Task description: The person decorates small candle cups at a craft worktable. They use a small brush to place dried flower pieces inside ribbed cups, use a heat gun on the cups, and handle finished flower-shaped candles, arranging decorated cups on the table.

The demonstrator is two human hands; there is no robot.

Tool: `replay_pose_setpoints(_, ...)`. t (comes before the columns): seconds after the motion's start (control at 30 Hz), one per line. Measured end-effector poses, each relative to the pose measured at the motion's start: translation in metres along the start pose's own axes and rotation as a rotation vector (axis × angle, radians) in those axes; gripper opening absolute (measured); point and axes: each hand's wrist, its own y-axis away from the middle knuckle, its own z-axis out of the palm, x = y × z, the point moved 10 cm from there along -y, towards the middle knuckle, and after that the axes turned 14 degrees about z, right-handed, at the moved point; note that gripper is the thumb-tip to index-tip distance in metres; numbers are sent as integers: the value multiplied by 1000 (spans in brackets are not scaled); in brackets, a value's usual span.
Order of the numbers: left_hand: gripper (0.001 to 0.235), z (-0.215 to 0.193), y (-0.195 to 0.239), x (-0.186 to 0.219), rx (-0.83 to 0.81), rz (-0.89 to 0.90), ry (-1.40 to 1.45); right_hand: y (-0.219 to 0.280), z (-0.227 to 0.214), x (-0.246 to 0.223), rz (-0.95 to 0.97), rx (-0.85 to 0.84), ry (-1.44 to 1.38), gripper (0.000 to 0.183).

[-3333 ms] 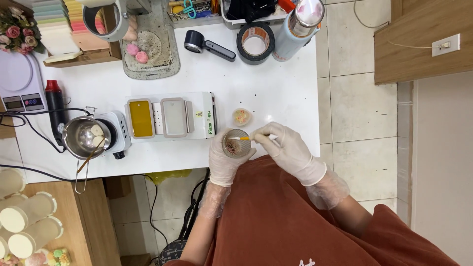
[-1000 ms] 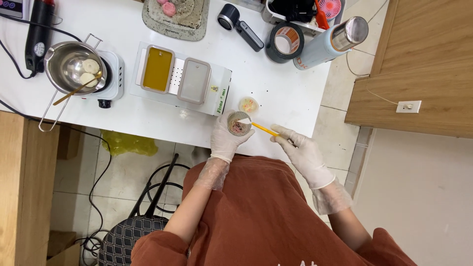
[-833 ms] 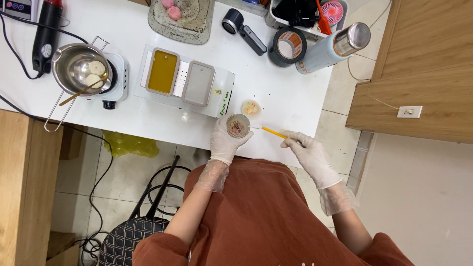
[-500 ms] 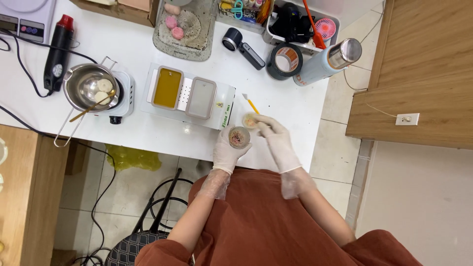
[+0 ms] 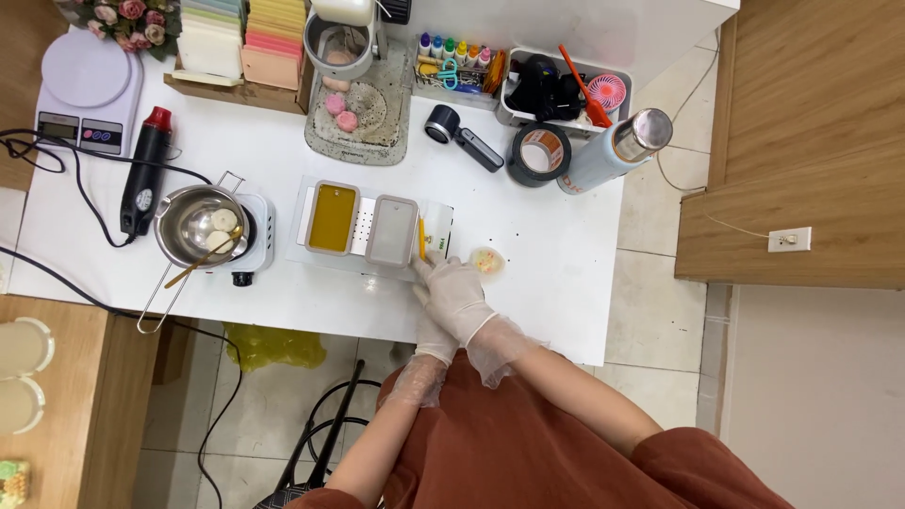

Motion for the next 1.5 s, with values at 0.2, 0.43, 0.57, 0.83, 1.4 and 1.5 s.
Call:
replay_pose_setpoints(0.2, 57, -27, 6, 27, -317, -281, -82, 7, -8, 7, -98, -28, 61, 48)
replay_pose_setpoints(0.43, 92, -82, -13, 98, -136, -82, -178, 35, -38, 107, 201, 0, -516, 47)
replay_pose_setpoints(0.57, 121, -71, -1, 83, -55, -215, 20, 61, 19, 172, 427, -278, -523, 75)
replay_pose_setpoints(0.83, 118, -42, 5, 90, -107, -257, 189, 47, 86, 162, 171, -252, -901, 133)
replay_pose_setpoints(1.4, 95, -1, -26, 45, -60, -356, 690, 7, 32, 203, 248, -105, -794, 89)
replay_pose_setpoints(1.5, 89, -31, -47, 44, 152, -269, 304, -4, 22, 208, 275, -132, -548, 90)
